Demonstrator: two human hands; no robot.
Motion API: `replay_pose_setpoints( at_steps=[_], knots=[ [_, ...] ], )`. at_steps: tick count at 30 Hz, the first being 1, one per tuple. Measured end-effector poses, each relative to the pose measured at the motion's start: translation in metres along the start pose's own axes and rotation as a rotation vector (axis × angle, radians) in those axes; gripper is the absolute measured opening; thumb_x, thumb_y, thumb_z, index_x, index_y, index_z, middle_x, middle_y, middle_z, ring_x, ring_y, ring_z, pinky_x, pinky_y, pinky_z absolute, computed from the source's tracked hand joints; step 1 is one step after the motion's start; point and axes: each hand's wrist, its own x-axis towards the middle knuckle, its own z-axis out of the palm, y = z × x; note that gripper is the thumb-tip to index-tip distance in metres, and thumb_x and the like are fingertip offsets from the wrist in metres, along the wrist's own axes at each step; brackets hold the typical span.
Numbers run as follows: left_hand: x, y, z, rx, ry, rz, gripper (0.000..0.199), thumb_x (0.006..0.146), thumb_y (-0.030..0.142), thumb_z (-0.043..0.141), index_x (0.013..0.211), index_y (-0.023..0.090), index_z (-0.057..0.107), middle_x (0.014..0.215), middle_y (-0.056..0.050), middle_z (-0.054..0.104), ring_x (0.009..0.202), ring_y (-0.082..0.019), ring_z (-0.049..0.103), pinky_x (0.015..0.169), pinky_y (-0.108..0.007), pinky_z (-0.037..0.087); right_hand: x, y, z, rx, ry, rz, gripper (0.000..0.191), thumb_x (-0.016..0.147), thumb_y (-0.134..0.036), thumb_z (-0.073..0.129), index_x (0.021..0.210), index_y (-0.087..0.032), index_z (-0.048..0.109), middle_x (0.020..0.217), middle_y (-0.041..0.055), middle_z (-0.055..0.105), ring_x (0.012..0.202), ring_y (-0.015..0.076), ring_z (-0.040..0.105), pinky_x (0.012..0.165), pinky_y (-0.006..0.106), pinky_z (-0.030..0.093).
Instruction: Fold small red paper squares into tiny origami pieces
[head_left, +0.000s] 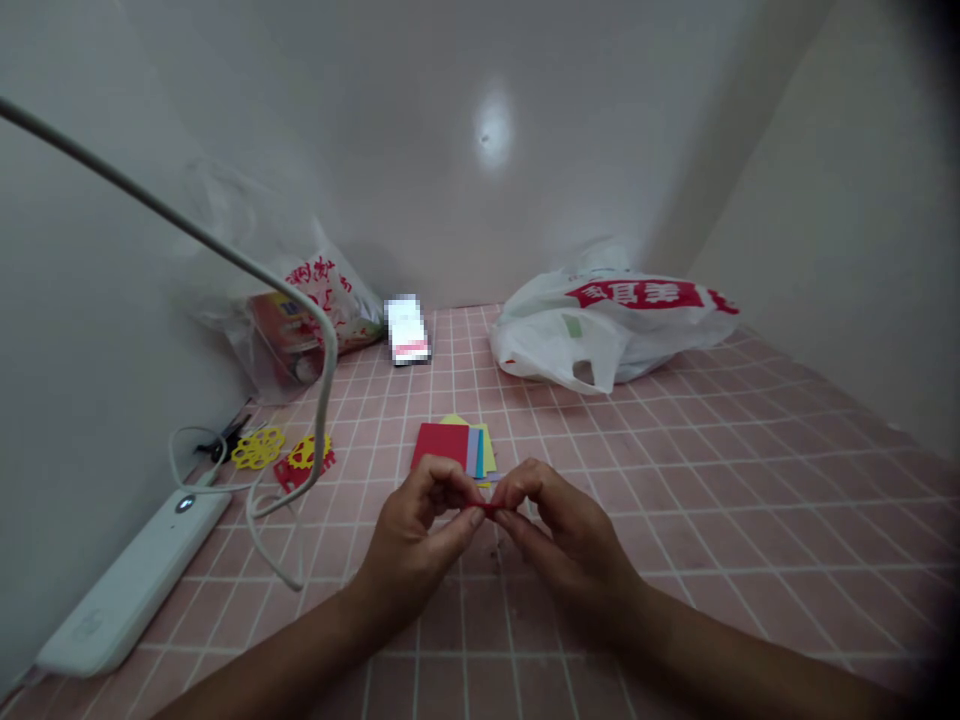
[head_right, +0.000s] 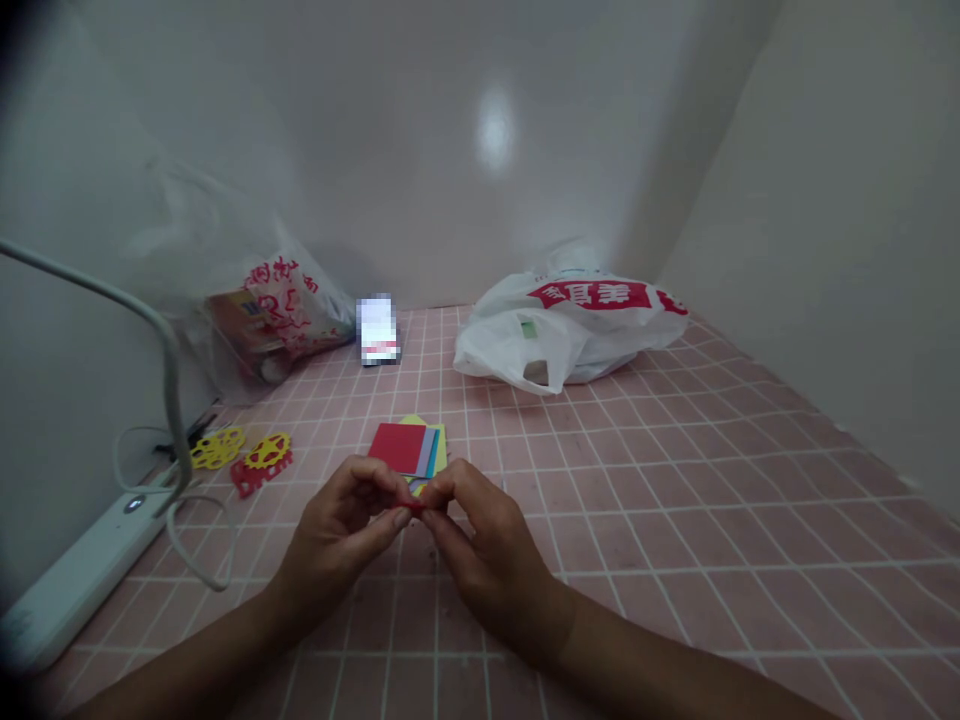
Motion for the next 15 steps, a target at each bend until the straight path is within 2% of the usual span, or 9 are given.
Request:
replay_pose_setpoints(
  at_steps=[3,5,6,9,15],
  knots=[
    [0.0039,-0.0003,-0.0016,-0.052,-0.059,-0.109,0.015,0.076,0.018,0.072,0.089,0.018,0.065,0.083,-0.002,0.066,0.078,-0.016,0.063,0.073,-0.027,0.05,-0.0007,0.0013,-0.0003,0.0,0.015,0.004,0.014,0.09,-0.01,0.054,0.09,-0.024,0.054,0.085,0.0001,0.059,0.079,0.0152,0.059,0.072,0.029,0.048],
    [0.006,0.0018,-0.0028,-0.025,-0.094,-0.128,0.005,0.079,0.021,0.07,0.08,0.017,0.068,0.078,-0.003,0.067,0.076,-0.017,0.062,0.073,-0.028,0.049,-0.0009,0.0028,-0.0001,0.033,0.005,0.044,0.012,0.09,-0.011,0.055,0.09,-0.023,0.055,0.084,-0.0001,0.059,0.078,0.0148,0.059,0.071,0.029,0.048],
    [0.0065,0.0031,-0.0032,-0.004,-0.1,-0.12,0.008,0.08,0.022,0.068,0.076,0.016,0.068,0.076,-0.003,0.066,0.075,-0.017,0.061,0.073,-0.028,0.048,-0.0008,0.0036,0.0001,0.061,0.001,0.074,0.012,0.089,-0.012,0.057,0.09,-0.023,0.055,0.084,-0.0004,0.058,0.077,0.0146,0.058,0.07,0.028,0.047],
    [0.0066,0.0044,-0.003,0.011,-0.081,-0.101,0.009,0.079,0.023,0.069,0.073,0.016,0.069,0.075,-0.003,0.066,0.074,-0.016,0.061,0.072,-0.027,0.047,0.0006,0.0051,0.001,0.166,-0.004,0.18,0.011,0.086,-0.014,0.061,0.087,-0.023,0.055,0.082,-0.001,0.057,0.075,0.0139,0.056,0.066,0.026,0.046],
    [0.0042,-0.0038,-0.0018,-0.122,-0.055,-0.217,0.018,0.083,0.032,0.066,0.075,0.016,0.067,0.07,-0.001,0.065,0.068,-0.015,0.059,0.067,-0.025,0.045,0.0067,0.003,0.0037,0.429,0.036,0.348,0.015,0.08,-0.019,0.067,0.079,-0.021,0.052,0.077,-0.0021,0.055,0.069,0.0122,0.054,0.061,0.023,0.045]
  ],
)
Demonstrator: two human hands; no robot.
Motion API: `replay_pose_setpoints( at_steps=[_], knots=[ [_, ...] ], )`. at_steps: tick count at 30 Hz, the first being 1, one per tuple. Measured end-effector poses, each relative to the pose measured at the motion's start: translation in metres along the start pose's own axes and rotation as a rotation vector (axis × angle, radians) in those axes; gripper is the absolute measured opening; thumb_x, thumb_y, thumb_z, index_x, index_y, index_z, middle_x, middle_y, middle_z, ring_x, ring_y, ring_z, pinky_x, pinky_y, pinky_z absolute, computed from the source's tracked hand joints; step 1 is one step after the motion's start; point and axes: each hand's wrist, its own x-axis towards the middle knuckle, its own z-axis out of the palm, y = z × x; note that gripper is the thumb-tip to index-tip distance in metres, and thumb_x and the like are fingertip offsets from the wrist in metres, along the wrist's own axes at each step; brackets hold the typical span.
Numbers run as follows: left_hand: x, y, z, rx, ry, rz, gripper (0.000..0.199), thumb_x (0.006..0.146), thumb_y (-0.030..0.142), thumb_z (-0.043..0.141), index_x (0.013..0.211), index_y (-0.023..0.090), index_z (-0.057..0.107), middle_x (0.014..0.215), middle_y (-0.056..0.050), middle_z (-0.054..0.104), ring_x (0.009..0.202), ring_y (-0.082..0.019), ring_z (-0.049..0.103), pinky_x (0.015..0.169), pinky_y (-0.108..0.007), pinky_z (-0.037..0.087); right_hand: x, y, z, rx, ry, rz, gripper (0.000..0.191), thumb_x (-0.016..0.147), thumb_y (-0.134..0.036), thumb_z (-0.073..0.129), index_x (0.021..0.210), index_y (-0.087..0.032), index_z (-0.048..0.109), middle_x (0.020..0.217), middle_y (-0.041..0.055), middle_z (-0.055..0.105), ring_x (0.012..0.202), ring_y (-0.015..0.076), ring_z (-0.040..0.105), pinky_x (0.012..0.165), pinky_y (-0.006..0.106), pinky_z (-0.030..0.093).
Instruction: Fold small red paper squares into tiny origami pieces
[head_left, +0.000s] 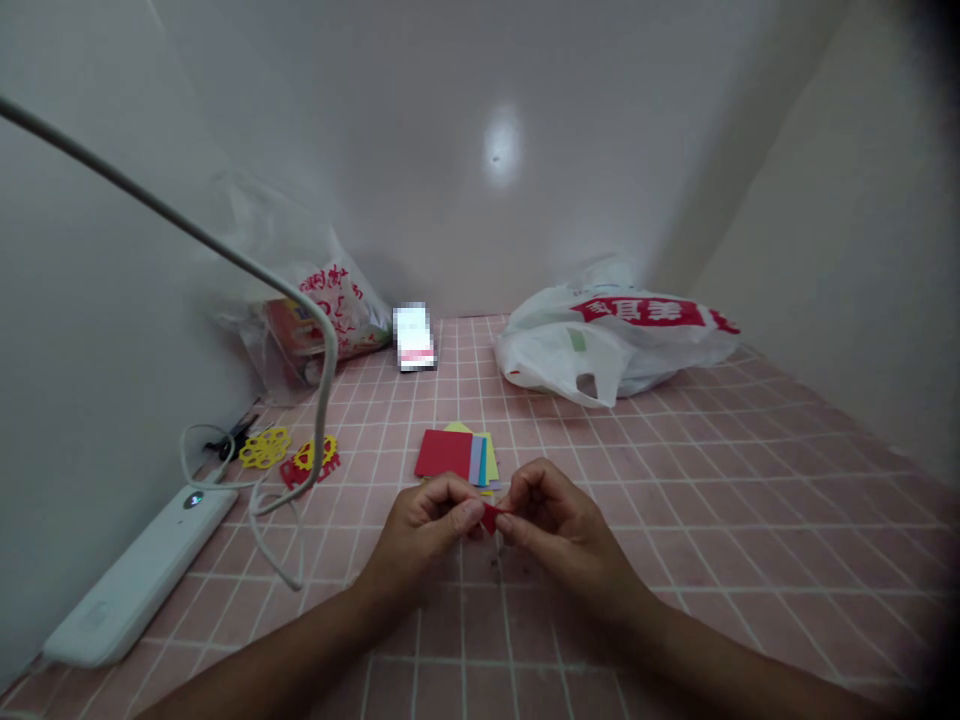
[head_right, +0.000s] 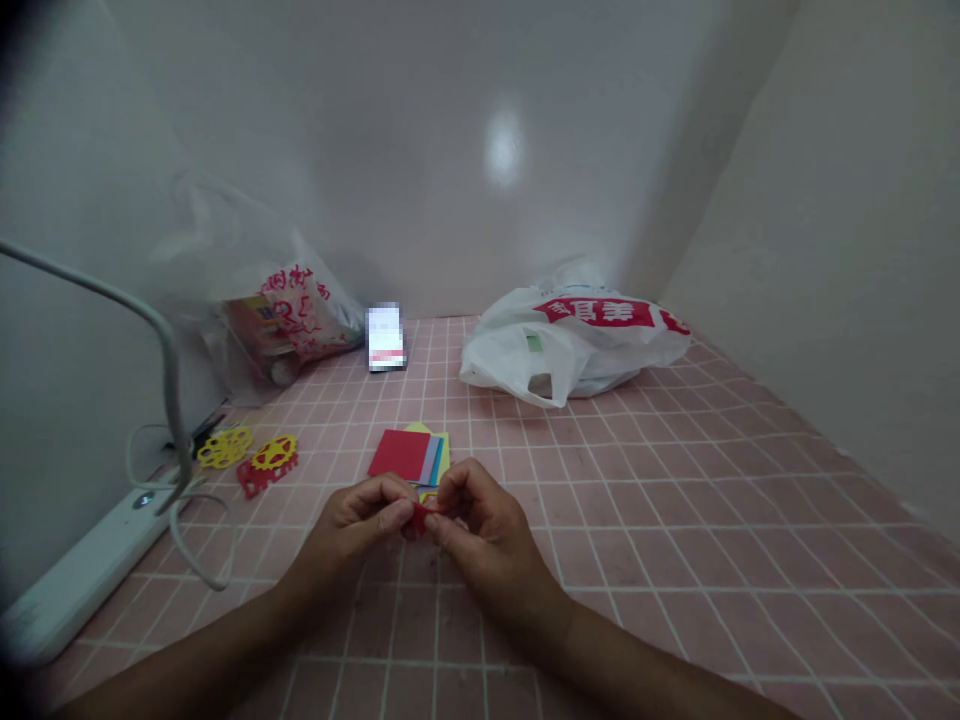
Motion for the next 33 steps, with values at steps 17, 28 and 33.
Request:
replay_pose_setpoints(
  at_steps=[17,28,33],
  knots=[
    [0.0,0.003,0.001,0.309,0.032,0.111,0.011,0.082,0.022,0.059,0.074,0.016,0.064,0.07,-0.001,0.063,0.064,-0.014,0.056,0.061,-0.024,0.042,0.006,0.022,-0.003,0.253,-0.024,0.305,0.031,0.072,-0.035,0.079,0.088,-0.019,0.057,0.068,-0.0026,0.061,0.053,0.0091,0.054,0.049,0.02,0.039],
    [0.005,-0.002,0.0,-0.153,-0.066,-0.076,0.015,0.08,0.03,0.067,0.078,0.015,0.065,0.064,0.0,0.065,0.059,-0.012,0.058,0.061,-0.024,0.046,0.003,0.015,-0.001,0.239,-0.116,0.289,0.028,0.087,-0.044,0.066,0.081,-0.017,0.058,0.073,0.0018,0.067,0.059,0.0092,0.057,0.053,0.02,0.041],
    [0.007,-0.006,0.0,-0.223,-0.067,-0.1,0.021,0.075,0.03,0.073,0.082,0.016,0.06,0.065,0.002,0.064,0.059,-0.011,0.059,0.059,-0.022,0.046,0.004,0.01,-0.002,0.23,-0.133,0.309,0.025,0.085,-0.039,0.068,0.081,-0.017,0.057,0.073,0.0014,0.066,0.057,0.0084,0.055,0.05,0.019,0.038]
  ],
)
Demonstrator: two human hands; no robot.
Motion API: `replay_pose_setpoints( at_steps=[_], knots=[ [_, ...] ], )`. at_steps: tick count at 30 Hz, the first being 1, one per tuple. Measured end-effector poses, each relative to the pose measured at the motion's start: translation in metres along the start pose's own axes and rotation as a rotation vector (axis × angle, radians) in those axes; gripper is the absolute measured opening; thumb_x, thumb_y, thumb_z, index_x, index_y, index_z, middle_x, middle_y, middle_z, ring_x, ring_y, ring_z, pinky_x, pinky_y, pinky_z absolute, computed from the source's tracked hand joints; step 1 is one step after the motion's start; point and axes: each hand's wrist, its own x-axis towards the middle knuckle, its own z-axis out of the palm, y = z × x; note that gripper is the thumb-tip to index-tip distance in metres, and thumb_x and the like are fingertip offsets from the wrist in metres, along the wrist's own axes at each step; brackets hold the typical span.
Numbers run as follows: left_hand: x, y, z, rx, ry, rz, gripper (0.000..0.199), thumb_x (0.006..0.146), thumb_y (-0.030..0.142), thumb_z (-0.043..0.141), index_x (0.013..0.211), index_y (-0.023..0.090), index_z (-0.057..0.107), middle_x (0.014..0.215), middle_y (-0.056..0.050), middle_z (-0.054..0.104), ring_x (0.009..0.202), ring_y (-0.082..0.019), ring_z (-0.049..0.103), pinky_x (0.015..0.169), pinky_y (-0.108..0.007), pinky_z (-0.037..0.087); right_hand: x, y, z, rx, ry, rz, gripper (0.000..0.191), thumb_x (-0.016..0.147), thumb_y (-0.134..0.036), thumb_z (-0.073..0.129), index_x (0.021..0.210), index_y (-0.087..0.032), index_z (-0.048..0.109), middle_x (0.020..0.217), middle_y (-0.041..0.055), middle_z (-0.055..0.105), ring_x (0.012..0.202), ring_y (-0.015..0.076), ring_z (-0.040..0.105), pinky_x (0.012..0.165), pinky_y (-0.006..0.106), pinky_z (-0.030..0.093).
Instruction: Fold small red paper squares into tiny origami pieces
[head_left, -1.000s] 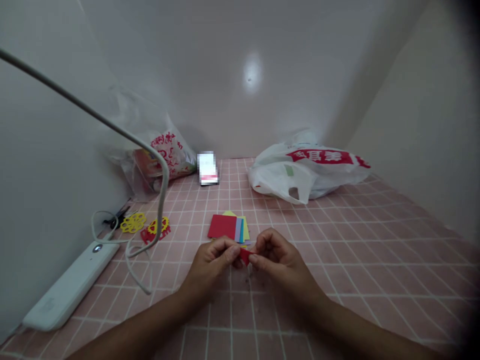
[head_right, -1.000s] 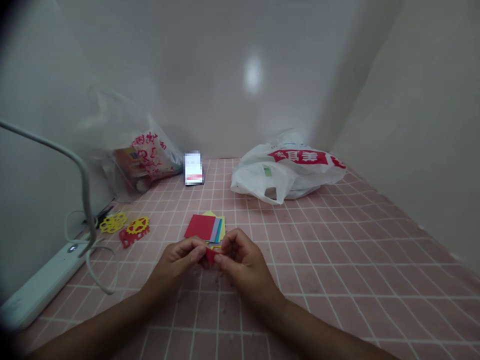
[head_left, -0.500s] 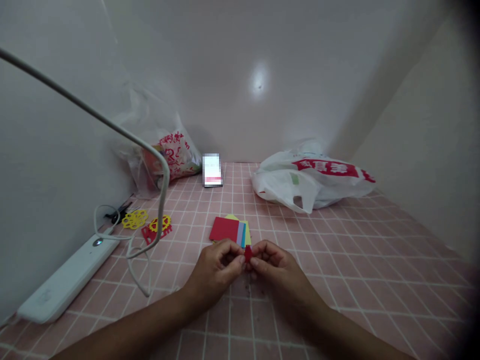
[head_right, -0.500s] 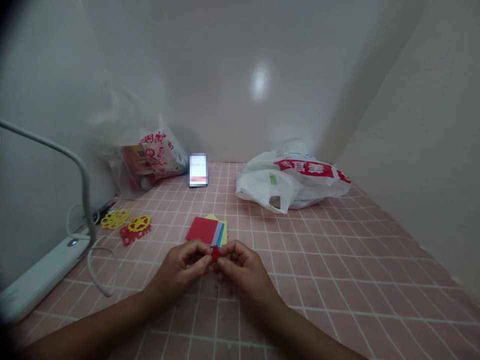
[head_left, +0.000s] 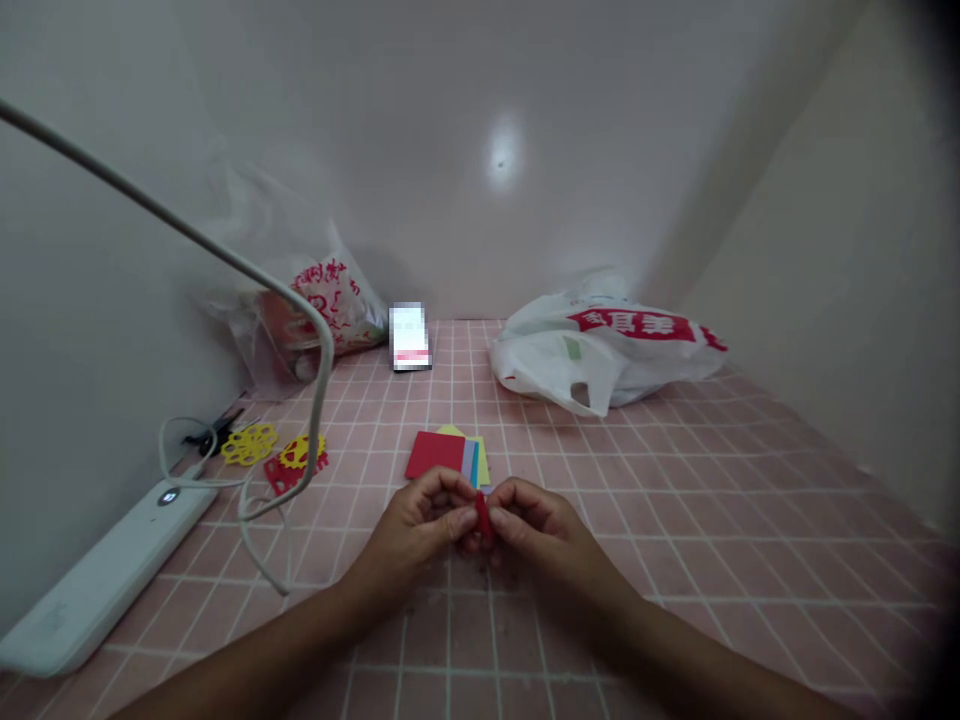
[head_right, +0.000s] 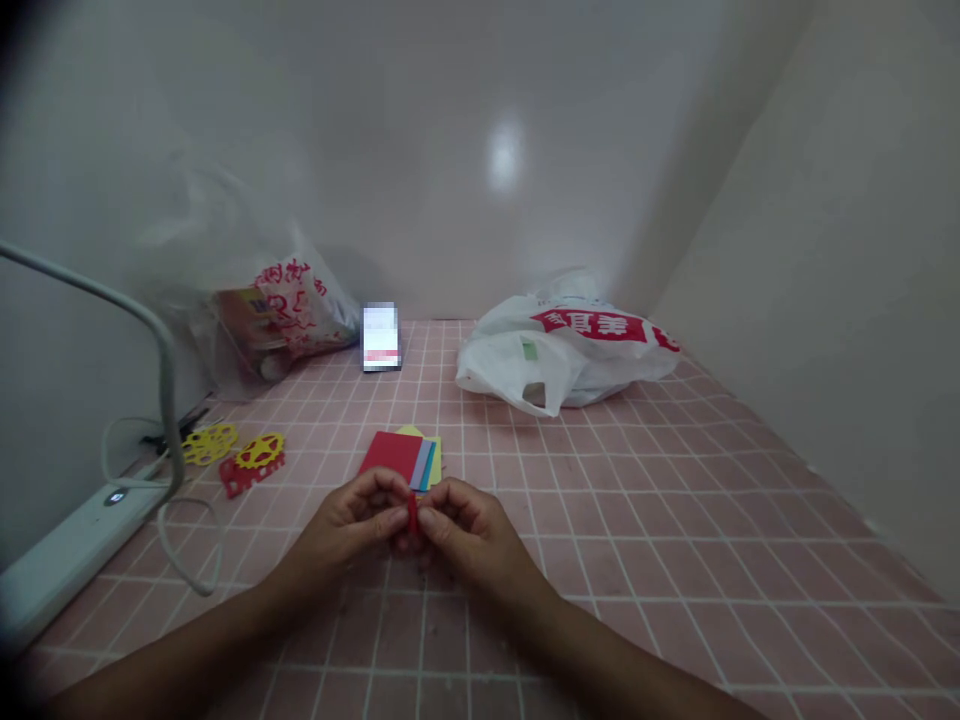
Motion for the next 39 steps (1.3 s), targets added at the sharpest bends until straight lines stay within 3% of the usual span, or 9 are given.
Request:
replay_pose_setpoints(
  at_steps=[5,8,12,16,24,27,31,39],
  knots=[
    [-0.001,0.001,0.0,0.19,0.035,0.056,0.011,0.079,0.025,0.068,0.082,0.016,0.061,0.07,0.002,0.064,0.064,-0.012,0.06,0.063,-0.023,0.048,-0.003,-0.007,0.002,-0.209,0.043,-0.082,0.011,0.085,-0.024,0.061,0.076,-0.017,0.059,0.065,-0.0023,0.058,0.053,0.0083,0.049,0.05,0.021,0.038],
    [-0.004,0.001,0.0,0.339,-0.006,0.101,0.01,0.081,0.024,0.067,0.087,0.017,0.063,0.079,-0.001,0.067,0.073,-0.014,0.063,0.069,-0.026,0.05,-0.004,-0.008,0.002,-0.313,0.108,-0.118,0.011,0.083,-0.018,0.056,0.072,-0.018,0.058,0.063,-0.0034,0.054,0.054,0.0086,0.047,0.05,0.021,0.036],
    [-0.006,-0.001,-0.001,0.537,-0.05,0.201,0.024,0.075,0.021,0.075,0.095,0.019,0.062,0.091,-0.003,0.066,0.083,-0.018,0.064,0.078,-0.031,0.051,-0.004,-0.007,0.001,-0.303,0.149,-0.127,0.01,0.081,-0.019,0.057,0.071,-0.018,0.056,0.063,-0.0036,0.052,0.055,0.0092,0.045,0.05,0.022,0.036],
    [-0.007,0.001,0.0,0.659,-0.009,0.306,0.008,0.084,0.02,0.064,0.091,0.018,0.062,0.09,-0.005,0.064,0.084,-0.018,0.063,0.076,-0.03,0.051,-0.004,-0.007,0.002,-0.277,0.148,-0.127,0.013,0.081,-0.023,0.058,0.07,-0.019,0.054,0.06,-0.0043,0.052,0.051,0.0092,0.046,0.048,0.022,0.036],
    [-0.01,0.005,0.004,0.591,0.073,0.239,0.008,0.082,0.019,0.056,0.074,0.017,0.057,0.076,-0.003,0.061,0.074,-0.017,0.059,0.071,-0.03,0.047,-0.005,-0.008,0.005,-0.18,0.047,-0.072,0.014,0.083,-0.024,0.061,0.072,-0.018,0.055,0.063,-0.0029,0.056,0.053,0.0088,0.05,0.051,0.022,0.039],
    [-0.007,0.005,0.003,0.496,0.073,0.163,0.01,0.082,0.023,0.058,0.074,0.017,0.057,0.075,-0.001,0.058,0.073,-0.016,0.056,0.069,-0.028,0.044,-0.004,-0.004,0.002,-0.123,0.045,-0.073,0.009,0.086,-0.026,0.06,0.084,-0.019,0.056,0.066,-0.0034,0.057,0.054,0.0089,0.052,0.05,0.022,0.042],
    [-0.005,0.007,0.001,0.471,0.083,0.158,0.01,0.08,0.023,0.06,0.073,0.017,0.059,0.078,0.0,0.057,0.075,-0.015,0.054,0.07,-0.026,0.042,-0.003,-0.001,-0.003,-0.109,0.057,-0.084,0.012,0.088,-0.028,0.059,0.097,-0.021,0.056,0.065,-0.0054,0.055,0.05,0.0084,0.051,0.047,0.021,0.041],
    [-0.009,0.01,0.004,0.374,0.056,0.034,0.014,0.085,0.03,0.06,0.08,0.017,0.061,0.07,0.002,0.057,0.062,-0.011,0.051,0.059,-0.022,0.04,-0.002,-0.005,-0.003,-0.116,0.004,-0.054,0.01,0.086,-0.026,0.061,0.089,-0.017,0.06,0.07,-0.0025,0.06,0.056,0.0083,0.055,0.052,0.021,0.042]
  ],
)
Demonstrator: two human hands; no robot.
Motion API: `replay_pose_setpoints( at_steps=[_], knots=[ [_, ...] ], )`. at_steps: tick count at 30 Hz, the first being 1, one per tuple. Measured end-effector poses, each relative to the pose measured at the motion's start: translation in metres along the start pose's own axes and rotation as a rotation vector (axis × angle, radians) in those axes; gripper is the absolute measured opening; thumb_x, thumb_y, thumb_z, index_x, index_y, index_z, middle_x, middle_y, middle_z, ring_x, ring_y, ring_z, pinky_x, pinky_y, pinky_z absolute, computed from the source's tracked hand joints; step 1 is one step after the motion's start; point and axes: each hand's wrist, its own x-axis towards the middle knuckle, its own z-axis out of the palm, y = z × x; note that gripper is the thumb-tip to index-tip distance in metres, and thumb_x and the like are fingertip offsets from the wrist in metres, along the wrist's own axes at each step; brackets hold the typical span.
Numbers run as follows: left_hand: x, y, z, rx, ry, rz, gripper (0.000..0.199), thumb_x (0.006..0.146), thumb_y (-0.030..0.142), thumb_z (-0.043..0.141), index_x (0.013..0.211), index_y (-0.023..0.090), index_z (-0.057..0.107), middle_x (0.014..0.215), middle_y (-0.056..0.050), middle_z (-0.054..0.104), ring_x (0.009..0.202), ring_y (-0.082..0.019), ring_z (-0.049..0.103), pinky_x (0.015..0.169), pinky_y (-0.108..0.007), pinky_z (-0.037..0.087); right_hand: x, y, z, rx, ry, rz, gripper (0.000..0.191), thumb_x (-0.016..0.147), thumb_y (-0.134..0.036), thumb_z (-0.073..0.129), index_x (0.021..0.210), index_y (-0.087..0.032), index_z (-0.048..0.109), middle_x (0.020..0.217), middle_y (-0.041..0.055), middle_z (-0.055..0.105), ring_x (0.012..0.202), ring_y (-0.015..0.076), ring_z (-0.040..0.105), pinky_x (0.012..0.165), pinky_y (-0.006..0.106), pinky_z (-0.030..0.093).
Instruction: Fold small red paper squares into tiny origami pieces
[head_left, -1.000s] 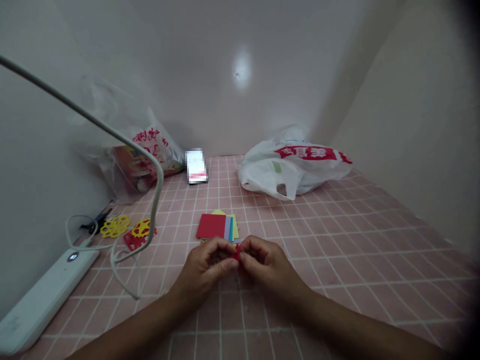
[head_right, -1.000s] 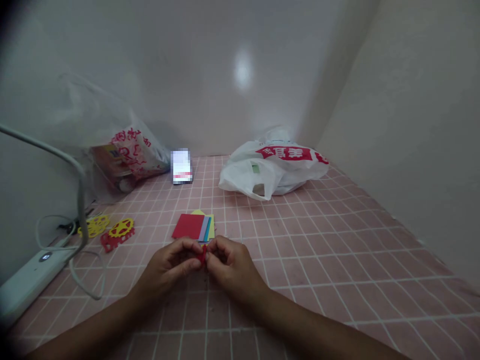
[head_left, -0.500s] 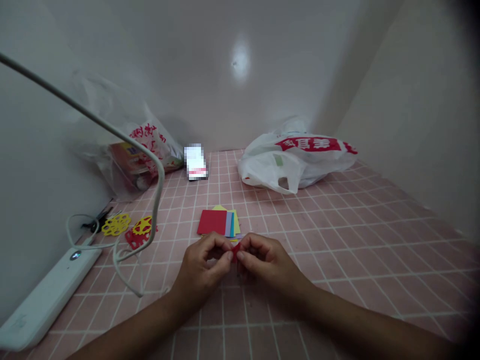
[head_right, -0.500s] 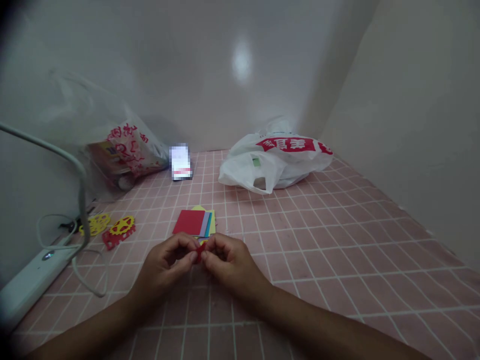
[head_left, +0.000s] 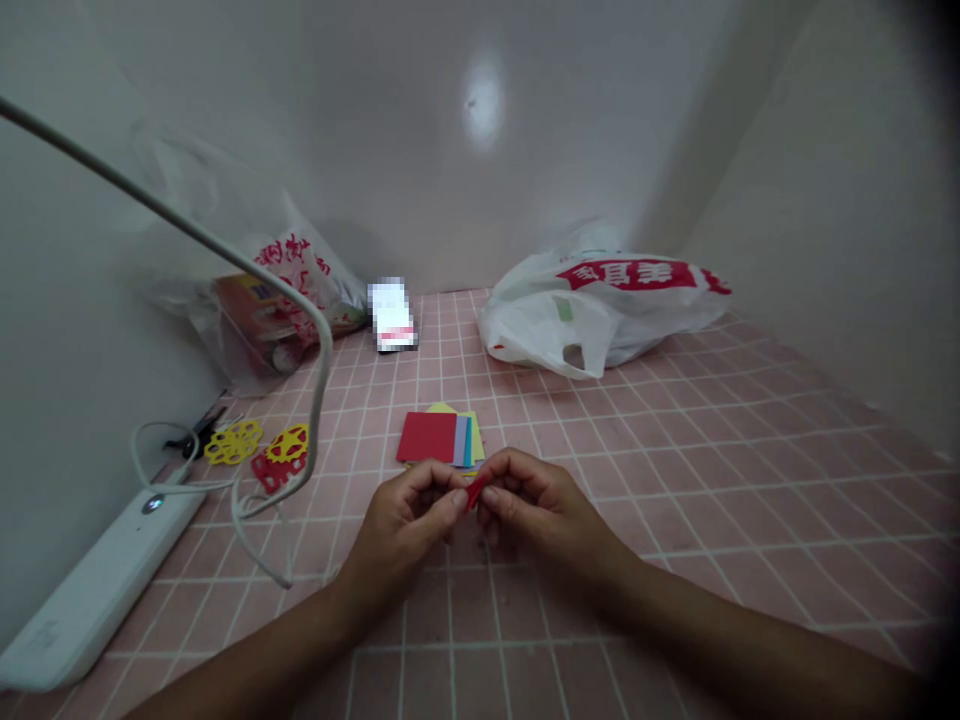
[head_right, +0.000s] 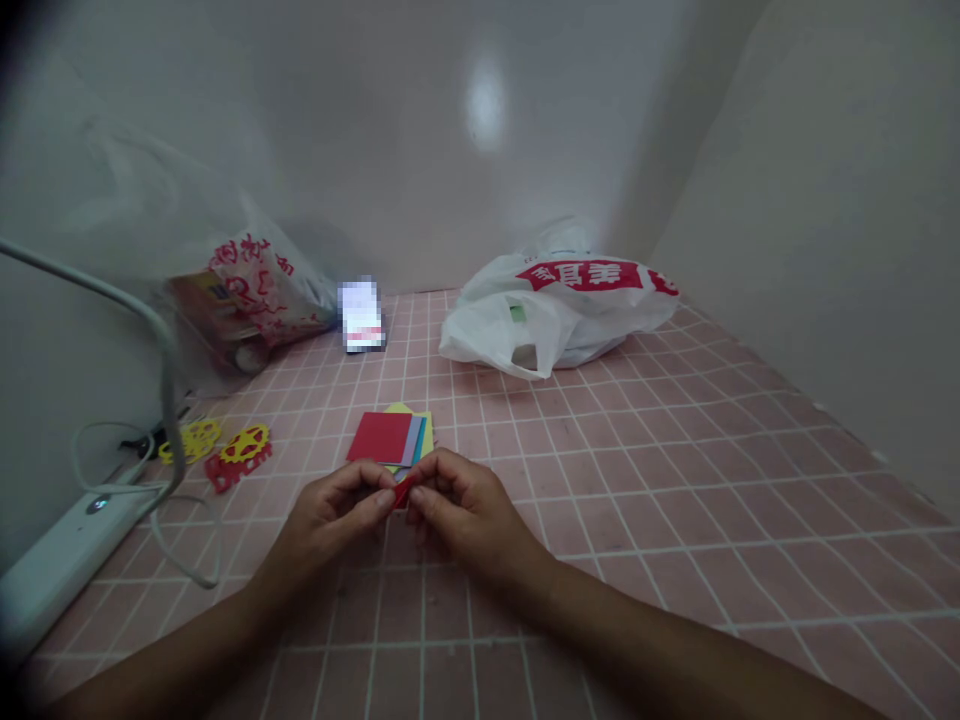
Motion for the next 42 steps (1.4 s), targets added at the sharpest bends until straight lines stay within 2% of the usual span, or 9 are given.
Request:
replay_pose_setpoints(
  at_steps=[9,13,22,27,32,36,42],
  knots=[
    [0.0012,0.0016,0.001,0.051,0.025,0.028,0.013,0.083,0.027,0.061,0.077,0.016,0.062,0.064,0.002,0.058,0.057,-0.011,0.052,0.055,-0.022,0.042,-0.0008,-0.0036,0.0003,-0.057,-0.015,-0.048,0.008,0.086,-0.025,0.059,0.087,-0.017,0.061,0.071,-0.0019,0.061,0.061,0.0098,0.056,0.059,0.024,0.044],
    [0.0003,-0.0005,0.0008,0.021,0.047,0.062,0.01,0.083,0.026,0.063,0.086,0.017,0.063,0.068,0.002,0.061,0.059,-0.011,0.055,0.056,-0.022,0.044,-0.0007,-0.0028,0.0006,-0.063,-0.006,-0.031,0.009,0.086,-0.028,0.06,0.087,-0.018,0.06,0.071,-0.0022,0.06,0.057,0.0096,0.055,0.055,0.024,0.043],
    [0.0012,-0.0025,-0.0003,0.098,0.057,0.106,0.004,0.081,0.02,0.063,0.083,0.016,0.064,0.071,0.0,0.064,0.062,-0.011,0.057,0.057,-0.021,0.045,-0.0005,-0.0002,0.0001,-0.069,-0.011,-0.03,0.009,0.086,-0.027,0.06,0.086,-0.018,0.059,0.068,-0.0023,0.059,0.058,0.0103,0.053,0.055,0.023,0.042],
    [0.0003,-0.002,0.0013,0.086,0.039,0.053,0.006,0.08,0.022,0.063,0.083,0.016,0.064,0.072,-0.001,0.065,0.062,-0.013,0.06,0.058,-0.023,0.048,-0.0007,-0.0005,0.0012,-0.055,0.015,-0.05,0.013,0.087,-0.031,0.061,0.089,-0.019,0.058,0.074,-0.0011,0.058,0.065,0.0113,0.054,0.059,0.024,0.043],
    [0.0003,-0.0025,0.0027,0.008,0.081,-0.013,0.009,0.077,0.025,0.066,0.077,0.016,0.062,0.071,0.0,0.063,0.064,-0.013,0.06,0.061,-0.024,0.049,-0.0004,0.0017,0.0014,-0.099,0.008,-0.049,0.02,0.082,-0.032,0.072,0.086,-0.019,0.057,0.08,-0.0008,0.059,0.071,0.0122,0.055,0.063,0.023,0.043],
    [0.0023,-0.0016,0.0032,-0.106,0.047,-0.072,0.016,0.074,0.028,0.069,0.076,0.017,0.058,0.068,0.001,0.063,0.062,-0.013,0.062,0.061,-0.025,0.051,-0.0011,0.0006,0.0016,-0.145,0.0,-0.061,0.011,0.087,-0.027,0.064,0.083,-0.018,0.059,0.081,0.001,0.062,0.073,0.0133,0.057,0.065,0.025,0.045],
    [0.005,-0.0016,0.0041,-0.231,0.028,-0.073,0.032,0.072,0.025,0.073,0.1,0.017,0.058,0.07,0.003,0.063,0.062,-0.013,0.063,0.062,-0.026,0.053,-0.0028,-0.0047,0.0031,-0.199,0.01,-0.079,0.011,0.087,-0.024,0.059,0.079,-0.018,0.059,0.077,0.0012,0.063,0.07,0.0131,0.057,0.063,0.025,0.044]
  ],
)
